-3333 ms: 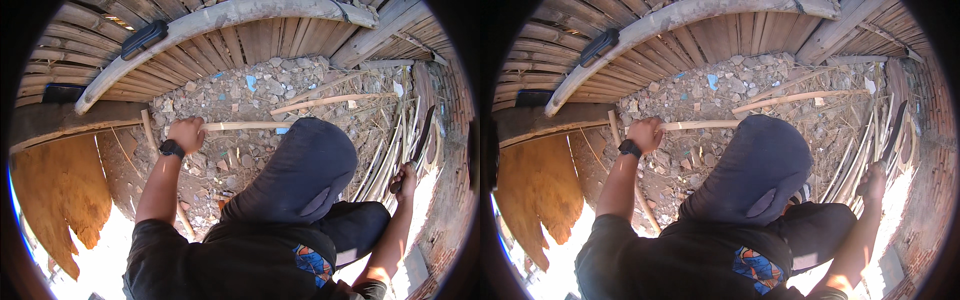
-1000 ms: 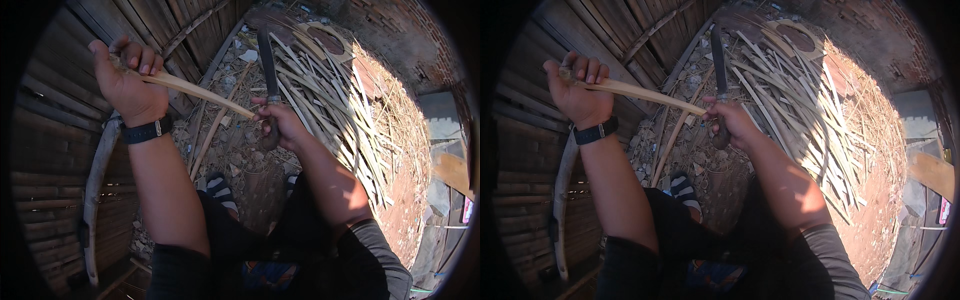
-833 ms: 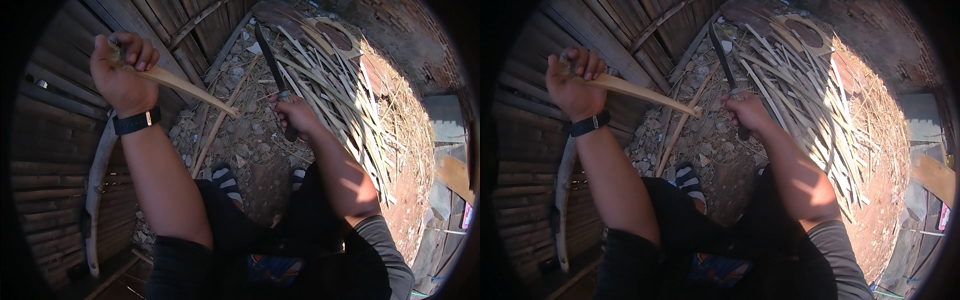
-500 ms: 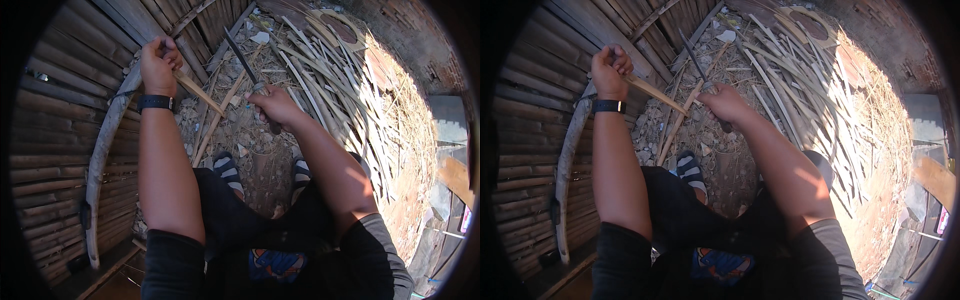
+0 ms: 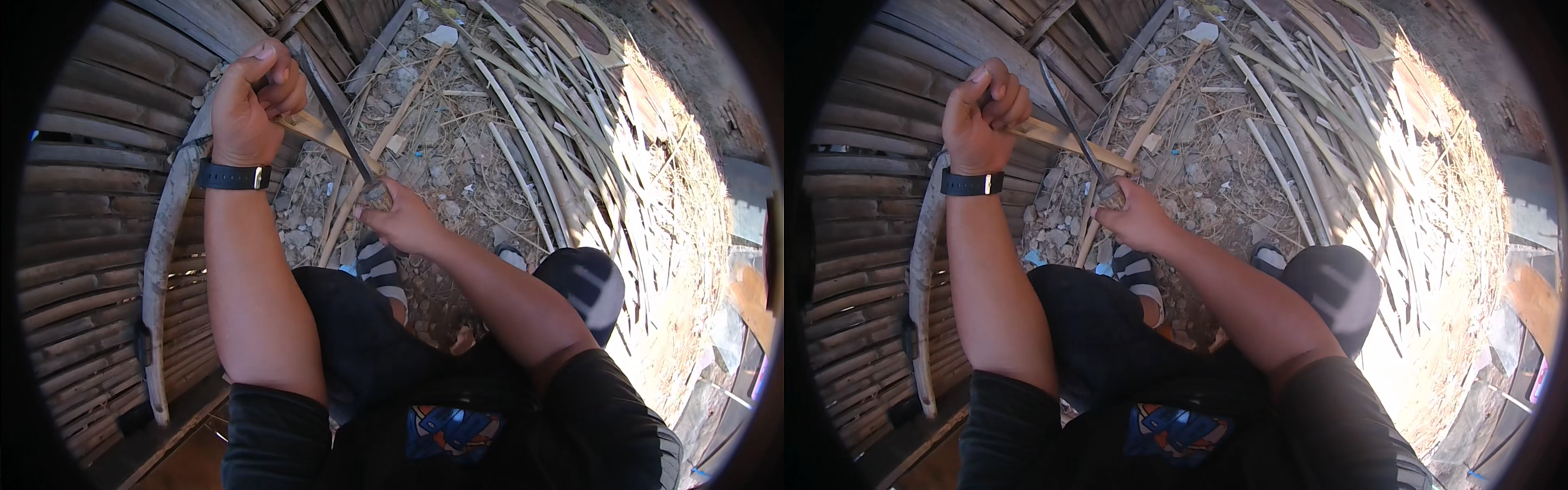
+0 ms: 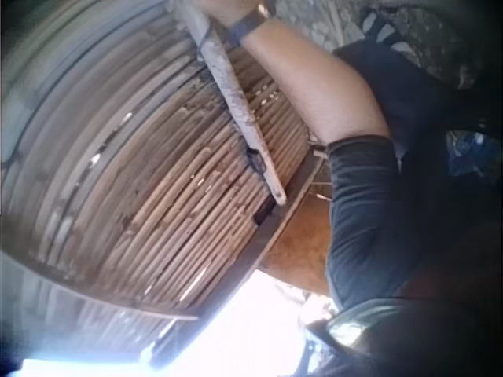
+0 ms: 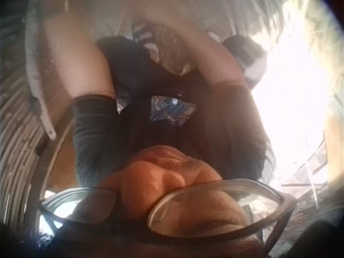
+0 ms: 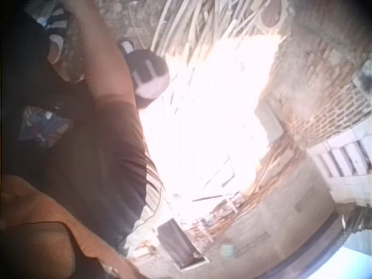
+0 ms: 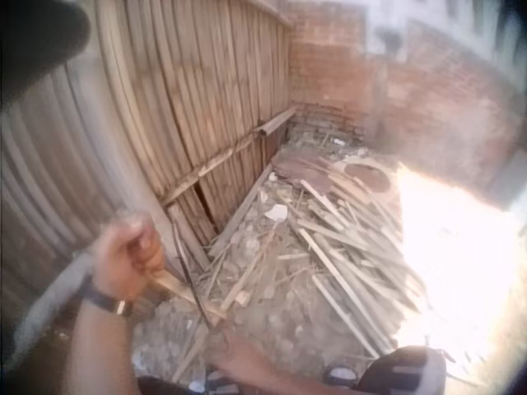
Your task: The person sits on the ground and uses a knife to shave and split a long piece of bamboo. They hold the bamboo with one hand and repeatedly scrape the knife along its length to remove thin strips, occasionally adjusting the bamboo's position.
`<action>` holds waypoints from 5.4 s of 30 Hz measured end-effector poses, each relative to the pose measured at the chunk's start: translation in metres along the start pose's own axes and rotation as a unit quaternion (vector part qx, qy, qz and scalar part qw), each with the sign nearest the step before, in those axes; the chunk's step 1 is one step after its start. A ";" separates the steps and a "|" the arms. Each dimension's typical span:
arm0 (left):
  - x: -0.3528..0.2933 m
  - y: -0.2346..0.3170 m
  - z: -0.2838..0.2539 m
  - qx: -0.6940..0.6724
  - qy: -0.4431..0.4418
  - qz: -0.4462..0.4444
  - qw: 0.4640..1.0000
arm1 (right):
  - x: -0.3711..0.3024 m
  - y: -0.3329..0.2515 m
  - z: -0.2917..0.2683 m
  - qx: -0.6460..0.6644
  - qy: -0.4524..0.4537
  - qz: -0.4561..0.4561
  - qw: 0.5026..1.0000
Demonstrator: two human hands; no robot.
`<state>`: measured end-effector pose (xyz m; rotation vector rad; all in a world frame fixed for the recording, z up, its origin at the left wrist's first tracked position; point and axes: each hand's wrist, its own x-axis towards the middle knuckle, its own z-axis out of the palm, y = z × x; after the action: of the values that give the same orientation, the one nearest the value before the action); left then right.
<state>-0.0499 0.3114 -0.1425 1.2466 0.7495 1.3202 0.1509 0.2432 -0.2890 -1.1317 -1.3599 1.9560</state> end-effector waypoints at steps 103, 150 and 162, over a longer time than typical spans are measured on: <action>0.011 -0.049 0.012 -0.029 0.463 0.003 0.886 | 0.008 0.114 -0.030 -0.035 0.143 0.194 0.970; -0.006 0.067 0.023 -0.080 0.222 0.168 0.957 | 0.001 -0.033 -0.015 -0.214 0.144 -0.135 0.957; 0.000 -0.012 0.054 0.021 0.093 0.035 0.995 | -0.025 -0.038 -0.103 -0.155 0.132 0.056 0.978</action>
<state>0.0044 0.3014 -0.1401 1.2031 0.8754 1.5001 0.2497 0.2907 -0.2616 -1.5822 -1.5136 1.6284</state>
